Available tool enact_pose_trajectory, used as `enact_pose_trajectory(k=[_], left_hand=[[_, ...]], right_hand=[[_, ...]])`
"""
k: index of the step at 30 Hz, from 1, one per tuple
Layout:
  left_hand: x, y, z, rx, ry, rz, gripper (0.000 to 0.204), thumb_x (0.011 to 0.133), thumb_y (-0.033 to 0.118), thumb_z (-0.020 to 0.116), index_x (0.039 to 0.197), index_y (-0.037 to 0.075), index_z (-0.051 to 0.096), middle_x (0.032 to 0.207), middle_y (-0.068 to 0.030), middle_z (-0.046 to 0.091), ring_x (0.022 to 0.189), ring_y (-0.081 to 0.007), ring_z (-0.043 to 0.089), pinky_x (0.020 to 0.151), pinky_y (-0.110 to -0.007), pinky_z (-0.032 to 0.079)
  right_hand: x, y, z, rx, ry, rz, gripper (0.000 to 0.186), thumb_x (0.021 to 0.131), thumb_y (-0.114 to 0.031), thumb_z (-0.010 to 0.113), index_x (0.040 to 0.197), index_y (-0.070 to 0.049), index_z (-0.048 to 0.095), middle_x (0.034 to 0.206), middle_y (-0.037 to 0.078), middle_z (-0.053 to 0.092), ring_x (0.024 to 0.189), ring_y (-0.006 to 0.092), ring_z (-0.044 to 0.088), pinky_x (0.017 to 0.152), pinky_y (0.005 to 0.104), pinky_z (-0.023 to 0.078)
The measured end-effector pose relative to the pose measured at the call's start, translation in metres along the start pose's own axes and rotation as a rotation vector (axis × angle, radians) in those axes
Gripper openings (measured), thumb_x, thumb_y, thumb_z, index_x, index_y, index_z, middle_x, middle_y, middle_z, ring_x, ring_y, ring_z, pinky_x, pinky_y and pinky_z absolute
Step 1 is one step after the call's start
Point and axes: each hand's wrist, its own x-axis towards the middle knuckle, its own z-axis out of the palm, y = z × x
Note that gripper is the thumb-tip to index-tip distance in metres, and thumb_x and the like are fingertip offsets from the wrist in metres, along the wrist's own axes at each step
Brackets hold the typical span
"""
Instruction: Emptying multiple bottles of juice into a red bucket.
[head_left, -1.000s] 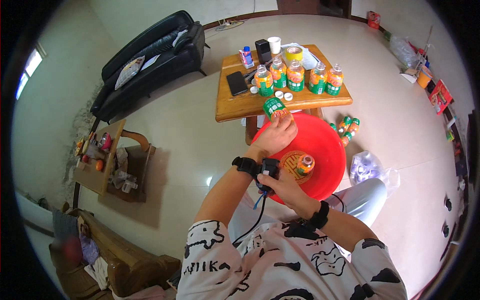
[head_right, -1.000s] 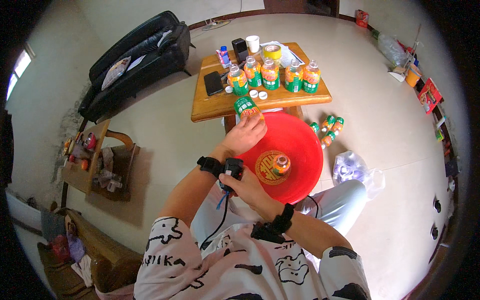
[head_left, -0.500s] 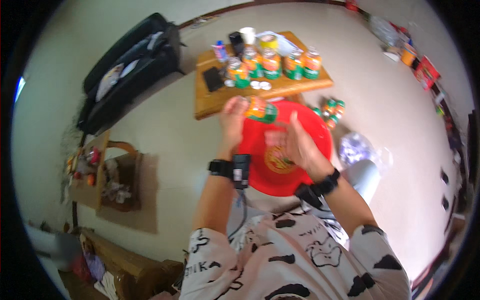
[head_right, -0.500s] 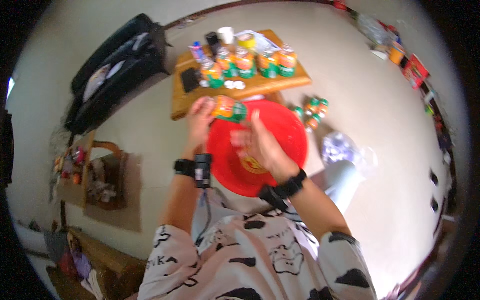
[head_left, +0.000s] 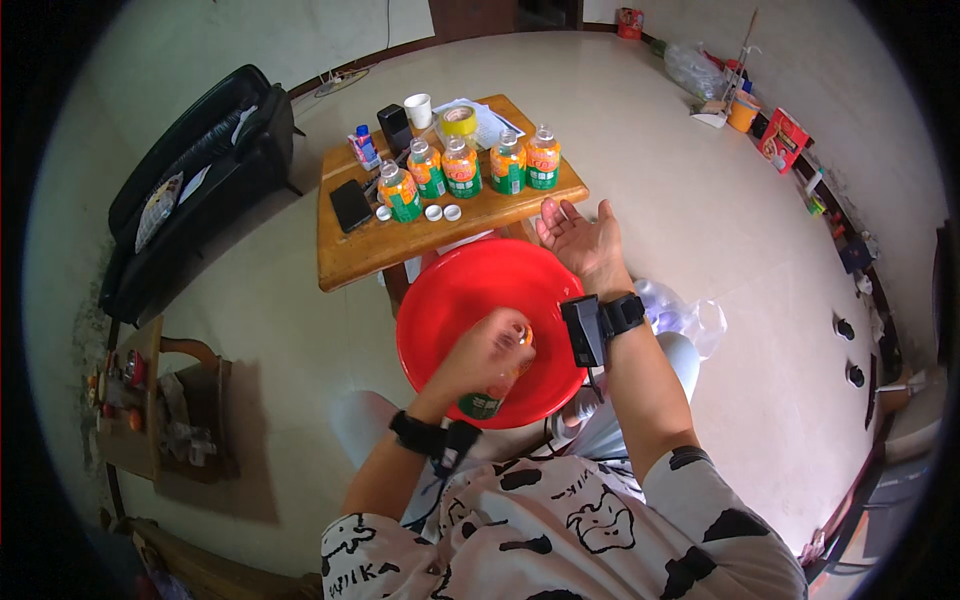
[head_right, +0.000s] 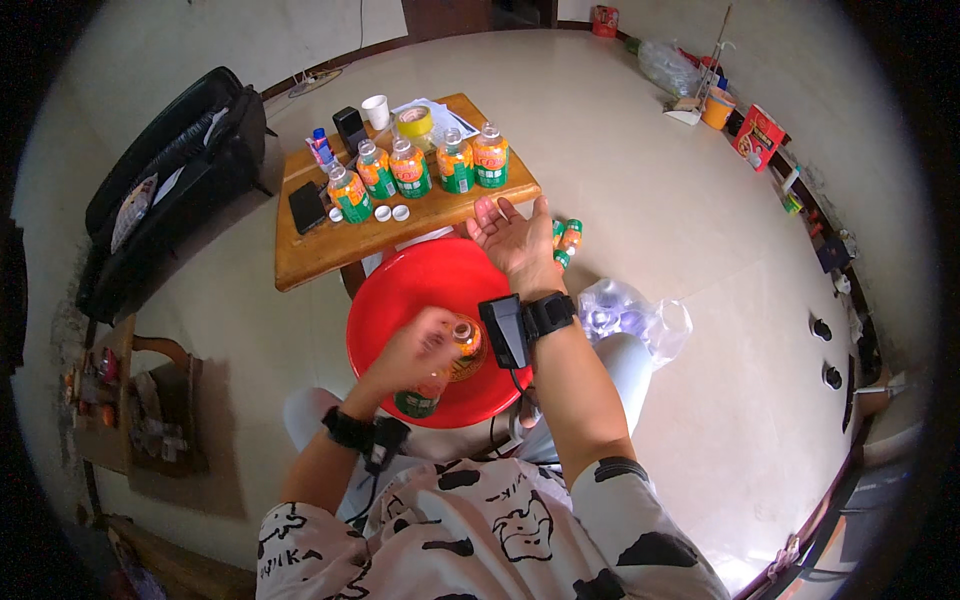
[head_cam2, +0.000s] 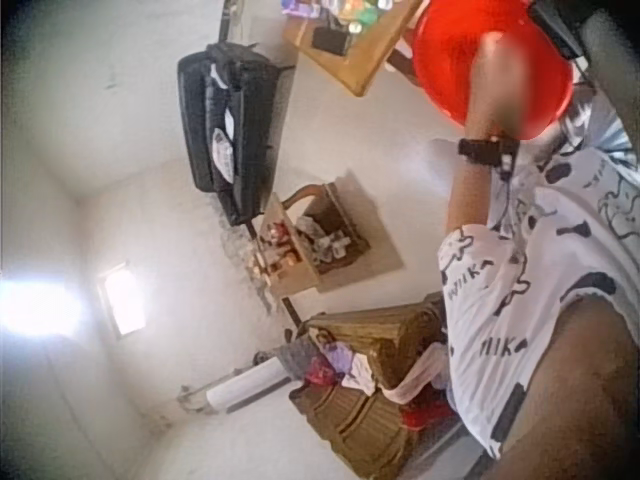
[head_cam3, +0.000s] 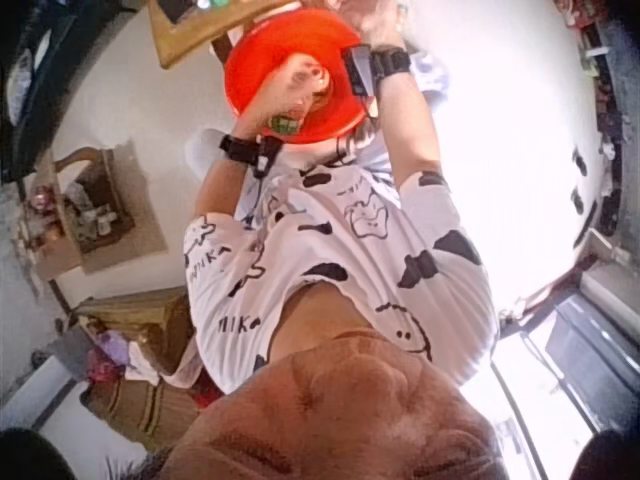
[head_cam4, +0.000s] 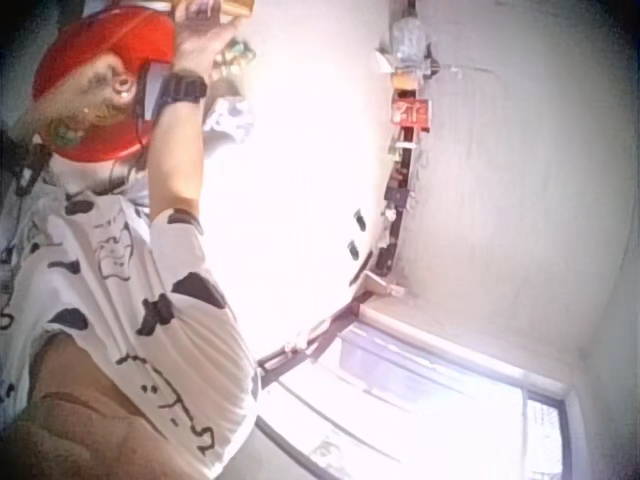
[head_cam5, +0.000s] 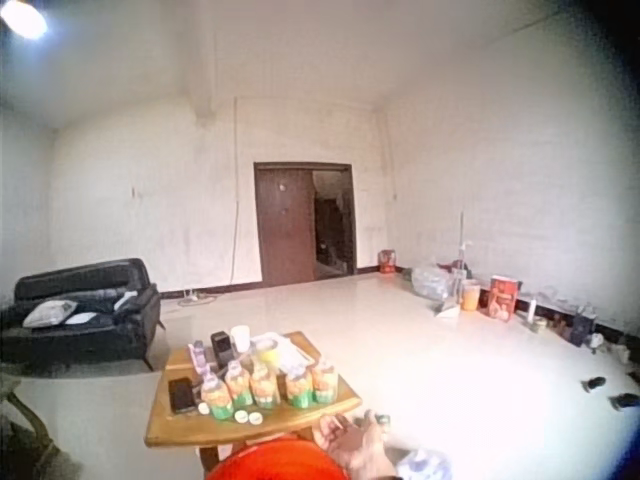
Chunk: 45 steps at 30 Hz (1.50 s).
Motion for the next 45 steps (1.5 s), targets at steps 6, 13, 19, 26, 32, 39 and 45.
enact_pose_trajectory(k=[6,13,19,26,32,39,45], left_hand=[[0.004,0.017,0.039,-0.002,-0.158,-0.048,0.039,0.085,0.029,0.068,0.111,0.003,0.056,0.085,-0.0017,0.06,0.079,-0.0099,0.06,0.07,-0.027,0.049],[0.014,0.035,0.039,-0.422,-0.035,-0.415,0.035,0.084,0.036,0.069,0.088,0.002,0.063,0.077,-0.0023,0.063,0.07,-0.0084,0.06,0.062,-0.024,0.05],[0.014,0.021,0.039,-0.609,-0.056,-0.555,0.027,0.083,0.031,0.069,0.087,0.005,0.063,0.078,-0.004,0.064,0.069,-0.012,0.063,0.062,-0.027,0.052],[0.005,0.042,0.057,-0.774,-0.03,-0.648,0.025,0.085,0.032,0.066,0.089,0.009,0.061,0.077,-0.0041,0.062,0.072,-0.0146,0.064,0.062,-0.029,0.055],[-0.004,0.049,0.065,-0.87,-0.033,-0.661,0.029,0.089,0.037,0.063,0.095,0.009,0.06,0.076,-0.0022,0.059,0.072,-0.0154,0.063,0.066,-0.029,0.054],[-0.009,0.056,0.044,-0.879,-0.105,-0.502,0.036,0.094,0.03,0.056,0.116,0.003,0.05,0.086,-0.0045,0.054,0.087,-0.017,0.06,0.077,-0.029,0.051],[0.004,-0.009,-0.01,-0.585,0.252,-0.136,0.042,0.086,0.005,0.055,0.125,0.004,0.041,0.097,-0.0061,0.051,0.096,-0.0173,0.055,0.087,-0.03,0.046]], right_hand=[[0.017,0.017,0.008,-0.106,0.109,-0.133,0.063,0.094,-0.062,0.033,0.118,-0.004,0.039,0.106,0.013,0.05,0.095,0.0246,0.052,0.086,0.0491,0.045],[0.006,0.034,0.021,-0.431,0.066,-0.357,0.064,0.094,-0.061,0.033,0.124,-0.005,0.04,0.103,0.014,0.053,0.093,0.0253,0.054,0.08,0.049,0.046],[0.006,0.044,0.015,-1.493,-0.305,-1.179,0.034,0.092,-0.027,0.056,0.117,-0.004,0.051,0.099,0.013,0.058,0.088,0.0277,0.059,0.079,0.0394,0.049],[-0.001,0.038,0.023,-2.532,-1.011,-1.535,0.04,0.085,-0.028,0.062,0.117,-0.005,0.051,0.104,0.012,0.055,0.103,0.0295,0.053,0.082,0.0427,0.048],[0.009,0.052,0.029,-1.631,-0.498,-0.901,0.03,0.092,-0.032,0.058,0.107,-0.006,0.054,0.1,0.011,0.058,0.092,0.0237,0.059,0.077,0.0361,0.05],[0.025,0.029,0.004,-0.473,-0.109,-0.024,0.044,0.097,-0.045,0.044,0.114,-0.005,0.048,0.099,0.01,0.055,0.092,0.0199,0.057,0.075,0.044,0.051],[0.023,0.042,-0.028,-0.396,-0.018,0.057,0.043,0.098,-0.045,0.039,0.115,-0.006,0.048,0.101,0.01,0.054,0.091,0.022,0.055,0.087,0.0532,0.044]])
